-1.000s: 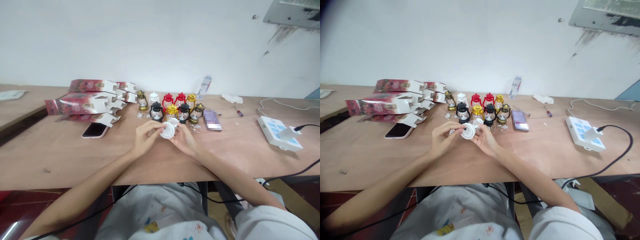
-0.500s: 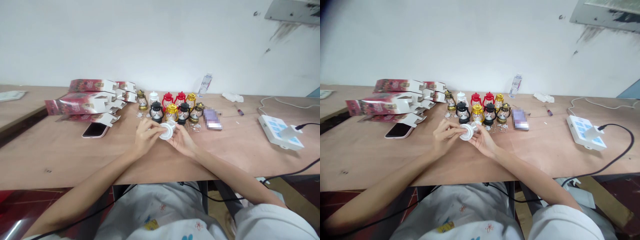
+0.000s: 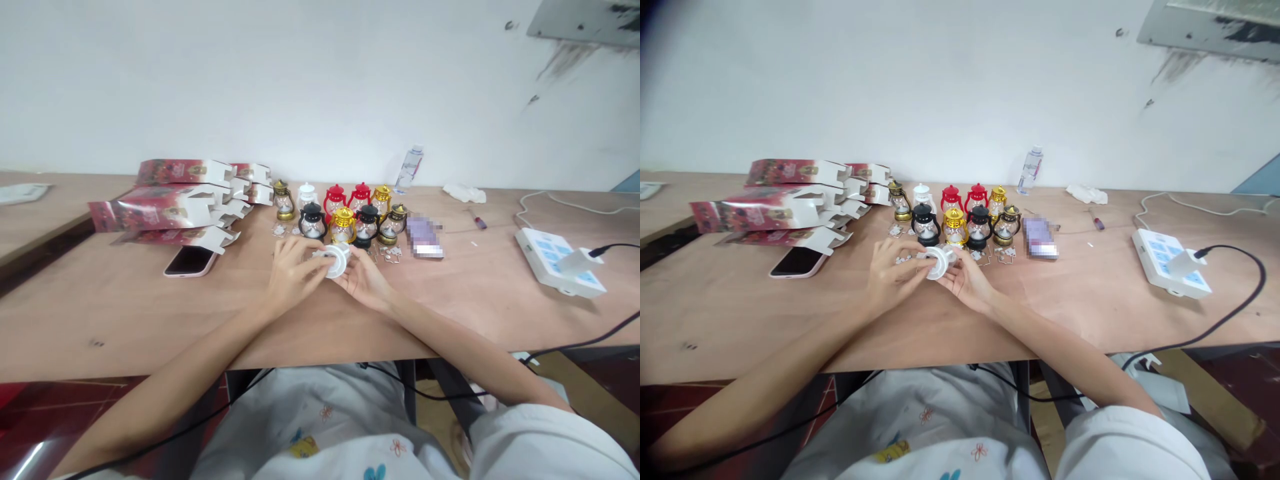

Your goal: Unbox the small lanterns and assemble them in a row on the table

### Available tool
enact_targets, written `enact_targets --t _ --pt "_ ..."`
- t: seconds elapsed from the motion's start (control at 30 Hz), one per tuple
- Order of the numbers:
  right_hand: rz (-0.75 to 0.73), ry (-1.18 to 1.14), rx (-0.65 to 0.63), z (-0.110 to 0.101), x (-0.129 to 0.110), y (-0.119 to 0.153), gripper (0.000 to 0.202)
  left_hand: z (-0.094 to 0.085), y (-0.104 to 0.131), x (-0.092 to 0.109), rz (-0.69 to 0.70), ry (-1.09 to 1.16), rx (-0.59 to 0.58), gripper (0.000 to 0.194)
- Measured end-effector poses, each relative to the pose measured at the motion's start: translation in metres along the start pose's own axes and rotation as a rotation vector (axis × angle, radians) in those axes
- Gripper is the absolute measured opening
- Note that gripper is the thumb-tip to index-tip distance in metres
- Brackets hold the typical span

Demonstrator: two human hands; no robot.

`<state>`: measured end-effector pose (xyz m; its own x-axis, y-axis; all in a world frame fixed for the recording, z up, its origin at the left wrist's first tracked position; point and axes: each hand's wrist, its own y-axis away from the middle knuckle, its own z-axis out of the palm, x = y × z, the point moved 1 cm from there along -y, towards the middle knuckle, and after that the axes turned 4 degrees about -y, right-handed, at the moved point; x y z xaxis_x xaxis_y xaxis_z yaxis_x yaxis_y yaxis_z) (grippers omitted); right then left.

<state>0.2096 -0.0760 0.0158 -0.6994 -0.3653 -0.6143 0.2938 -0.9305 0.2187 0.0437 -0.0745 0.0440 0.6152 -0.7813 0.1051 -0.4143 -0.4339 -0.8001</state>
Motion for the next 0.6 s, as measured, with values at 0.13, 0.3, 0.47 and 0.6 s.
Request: enact_targets --t 0.13,0.3,0.47,0.6 --pt "0.021 0.02 -0.075 0.003 -0.005 0.004 0.024 -0.001 -0.001 0.003 -0.061 0.117 -0.093 0.025" --pt "-0.002 0.134 -0.126 0.001 -0.003 0.003 0.028 0.003 0.001 0.001 -0.052 0.21 -0.205 0.021" --pt "-0.163 0.554 -0.042 -0.005 0.003 -0.001 0.043 0.005 0.005 -0.006 0.067 0.039 -0.07 0.021" --pt "-0.689 1.076 0.107 -0.01 -0.007 0.007 0.029 0.004 0.005 -0.009 0.161 -0.047 0.03 0.027"
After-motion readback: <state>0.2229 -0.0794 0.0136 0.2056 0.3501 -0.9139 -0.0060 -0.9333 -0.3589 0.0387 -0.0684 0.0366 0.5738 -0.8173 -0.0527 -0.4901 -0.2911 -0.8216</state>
